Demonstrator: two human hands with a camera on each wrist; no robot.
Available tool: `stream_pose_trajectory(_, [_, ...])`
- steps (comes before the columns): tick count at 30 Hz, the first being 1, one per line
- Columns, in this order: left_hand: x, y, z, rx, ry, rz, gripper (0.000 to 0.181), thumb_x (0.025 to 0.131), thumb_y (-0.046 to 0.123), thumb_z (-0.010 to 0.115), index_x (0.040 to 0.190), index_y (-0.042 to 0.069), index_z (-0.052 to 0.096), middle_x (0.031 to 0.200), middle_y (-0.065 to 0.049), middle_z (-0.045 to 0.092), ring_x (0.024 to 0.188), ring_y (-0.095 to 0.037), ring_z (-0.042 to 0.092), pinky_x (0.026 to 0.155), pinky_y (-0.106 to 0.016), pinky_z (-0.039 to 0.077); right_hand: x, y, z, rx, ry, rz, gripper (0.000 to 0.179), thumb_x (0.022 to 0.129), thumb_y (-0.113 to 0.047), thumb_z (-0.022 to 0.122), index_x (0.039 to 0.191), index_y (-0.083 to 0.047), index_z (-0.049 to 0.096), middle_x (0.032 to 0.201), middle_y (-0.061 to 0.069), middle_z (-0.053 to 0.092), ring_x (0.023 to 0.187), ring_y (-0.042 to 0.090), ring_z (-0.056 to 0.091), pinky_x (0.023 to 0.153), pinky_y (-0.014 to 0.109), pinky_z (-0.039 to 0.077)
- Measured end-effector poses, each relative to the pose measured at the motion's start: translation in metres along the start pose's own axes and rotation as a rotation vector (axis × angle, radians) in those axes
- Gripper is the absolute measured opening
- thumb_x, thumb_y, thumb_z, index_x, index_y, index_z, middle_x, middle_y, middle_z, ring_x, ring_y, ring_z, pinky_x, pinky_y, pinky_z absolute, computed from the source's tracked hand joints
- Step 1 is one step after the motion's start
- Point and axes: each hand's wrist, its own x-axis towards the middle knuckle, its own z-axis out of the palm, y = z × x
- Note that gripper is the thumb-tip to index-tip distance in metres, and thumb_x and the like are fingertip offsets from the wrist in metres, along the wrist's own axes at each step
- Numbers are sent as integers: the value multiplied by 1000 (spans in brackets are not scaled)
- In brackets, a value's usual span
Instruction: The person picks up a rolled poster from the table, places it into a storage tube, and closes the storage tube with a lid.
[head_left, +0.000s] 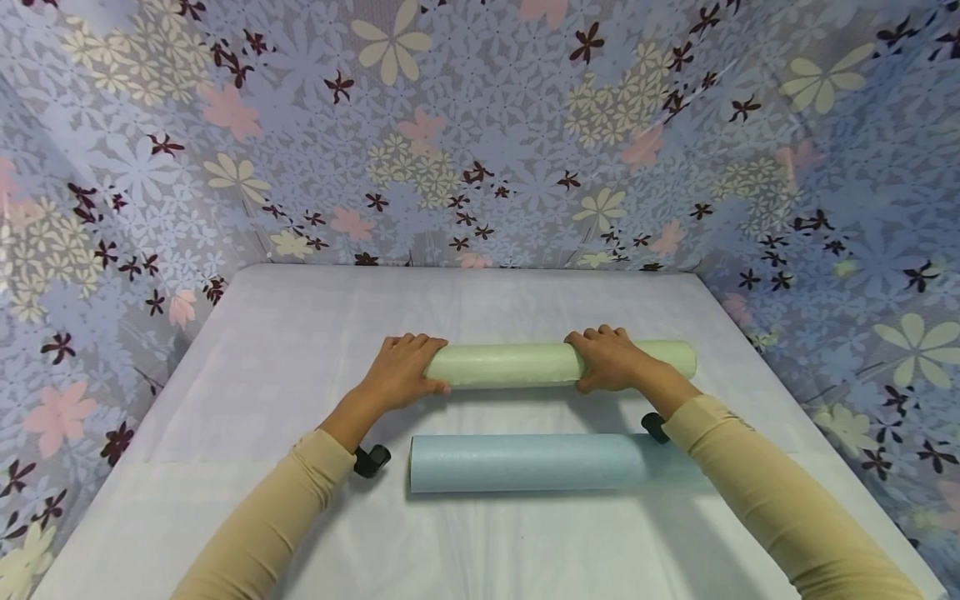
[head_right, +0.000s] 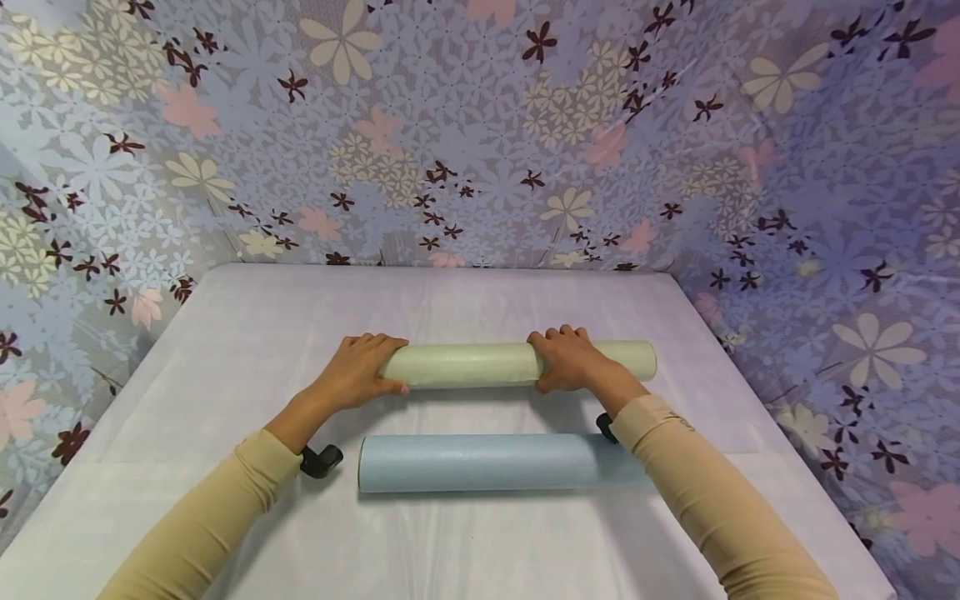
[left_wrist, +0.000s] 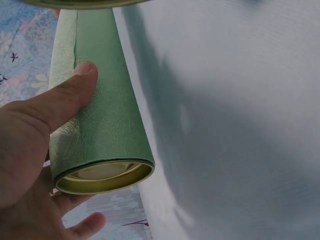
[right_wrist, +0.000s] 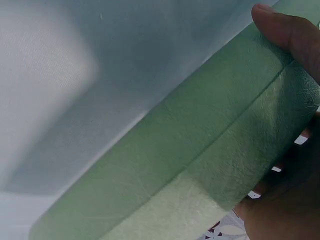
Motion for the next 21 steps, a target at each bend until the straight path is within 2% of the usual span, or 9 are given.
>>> stream_pose_trajectory(11, [-2, -3, 8, -22, -31, -20, 73, 77, 49, 73, 136, 15, 48, 129, -7, 57, 116, -27, 53, 101, -51, 35, 3, -4, 6, -28, -81, -1, 72, 70, -35, 80, 129, -10, 47, 116, 14, 59, 105, 35, 52, 87, 53, 37])
stream_pose_trajectory(21, [-4, -3, 10, -13, -24, 2, 72, 76, 47, 74, 135, 14, 49, 127, -8, 58, 113, -27, 53, 100, -51, 36, 3, -9, 5, -39, -92, 4, 72, 70, -34, 81, 129, -10, 47, 116, 13, 58, 106, 34, 51, 88, 52, 36])
